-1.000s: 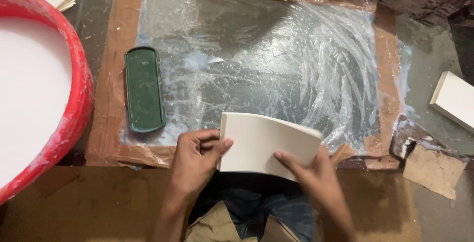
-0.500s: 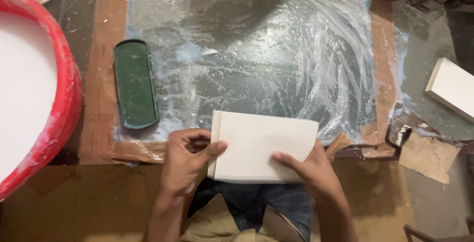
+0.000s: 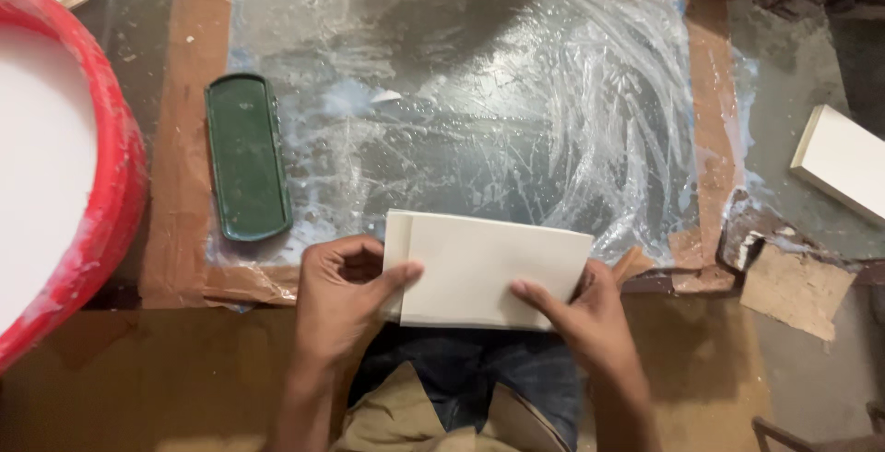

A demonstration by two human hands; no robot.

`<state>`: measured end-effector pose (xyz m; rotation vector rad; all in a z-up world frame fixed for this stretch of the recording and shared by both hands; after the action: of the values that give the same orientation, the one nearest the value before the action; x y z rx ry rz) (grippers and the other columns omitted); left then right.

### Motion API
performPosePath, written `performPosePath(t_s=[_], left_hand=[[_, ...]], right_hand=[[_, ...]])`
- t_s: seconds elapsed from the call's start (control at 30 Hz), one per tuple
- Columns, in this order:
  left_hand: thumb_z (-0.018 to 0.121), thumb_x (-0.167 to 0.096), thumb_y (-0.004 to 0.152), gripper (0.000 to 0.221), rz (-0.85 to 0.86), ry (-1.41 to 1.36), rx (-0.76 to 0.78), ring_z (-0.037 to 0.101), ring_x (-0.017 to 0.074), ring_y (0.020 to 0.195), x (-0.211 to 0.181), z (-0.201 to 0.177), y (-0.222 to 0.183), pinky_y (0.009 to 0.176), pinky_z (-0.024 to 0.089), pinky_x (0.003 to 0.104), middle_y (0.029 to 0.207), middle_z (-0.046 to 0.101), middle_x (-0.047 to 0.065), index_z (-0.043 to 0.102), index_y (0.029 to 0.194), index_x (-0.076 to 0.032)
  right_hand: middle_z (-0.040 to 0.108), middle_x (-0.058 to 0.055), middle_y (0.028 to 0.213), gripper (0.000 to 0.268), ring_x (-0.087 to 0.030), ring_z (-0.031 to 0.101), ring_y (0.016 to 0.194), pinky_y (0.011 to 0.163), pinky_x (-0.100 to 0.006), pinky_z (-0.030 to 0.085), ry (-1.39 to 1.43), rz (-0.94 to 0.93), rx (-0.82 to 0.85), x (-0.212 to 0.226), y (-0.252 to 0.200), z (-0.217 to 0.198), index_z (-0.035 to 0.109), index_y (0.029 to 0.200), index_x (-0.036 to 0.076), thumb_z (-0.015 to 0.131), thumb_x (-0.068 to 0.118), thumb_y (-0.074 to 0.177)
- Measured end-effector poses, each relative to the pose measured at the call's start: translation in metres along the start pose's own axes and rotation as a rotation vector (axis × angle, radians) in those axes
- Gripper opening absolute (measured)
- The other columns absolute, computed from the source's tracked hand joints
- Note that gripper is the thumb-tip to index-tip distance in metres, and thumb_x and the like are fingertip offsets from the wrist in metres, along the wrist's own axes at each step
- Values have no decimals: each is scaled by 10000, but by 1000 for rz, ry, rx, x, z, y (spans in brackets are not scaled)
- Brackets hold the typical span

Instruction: The person applies a white liquid from a red bucket onto white paper cards using a green spreader, handling each card individually and moving it aside.

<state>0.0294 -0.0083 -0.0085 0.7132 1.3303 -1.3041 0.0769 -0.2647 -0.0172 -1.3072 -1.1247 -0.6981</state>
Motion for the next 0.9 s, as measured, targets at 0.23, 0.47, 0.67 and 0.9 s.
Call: performPosePath(t_s=[0.23, 0.47, 0.67, 0.9], left_hand=[[852, -186, 747, 307, -122, -254, 242, 728, 122, 735, 7, 12, -19, 690, 625, 304, 837, 784, 79, 738, 957, 6], [795, -275, 915, 377, -187, -74, 314, 668, 138, 786, 32, 12, -12, 697, 557, 316, 884, 770, 115, 792, 1058, 73], [812, -240, 855, 382, -186, -263, 362, 708, 133, 833, 32, 9, -13, 739, 599, 318, 937, 780, 100, 744, 1097, 48], [767, -269, 897, 298, -161, 206, 145, 684, 118, 689, 35, -4, -4, 618, 571, 310, 798, 790, 94, 805, 950, 22]], right_hand=[[768, -134, 926, 452, -179, 734, 807, 707, -330, 604, 148, 55, 101, -12, -9, -12, 683, 1117, -76, 857, 62, 723], [723, -144, 1078, 672, -222, 711, 980, 838, -364, 598, 258, 171, 165, -37, 1, -11, 599, 1266, -56, 873, 98, 672], [690, -168, 1170, 786, -252, 688, 1100, 910, -388, 587, 362, 251, 260, -51, 7, -9, 538, 1326, -38, 897, 128, 648], [806, -203, 970, 471, -235, 739, 842, 761, -362, 595, -93, 86, 57, -44, 1, -11, 703, 1155, -131, 848, 183, 836]])
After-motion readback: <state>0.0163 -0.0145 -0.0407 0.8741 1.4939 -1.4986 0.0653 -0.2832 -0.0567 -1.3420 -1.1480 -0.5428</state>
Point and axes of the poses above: each hand's wrist, its own y-axis towards the middle knuckle, its own z-axis out of the palm, x = y × z, the point moved 9 cm from there along y, towards the middle knuckle
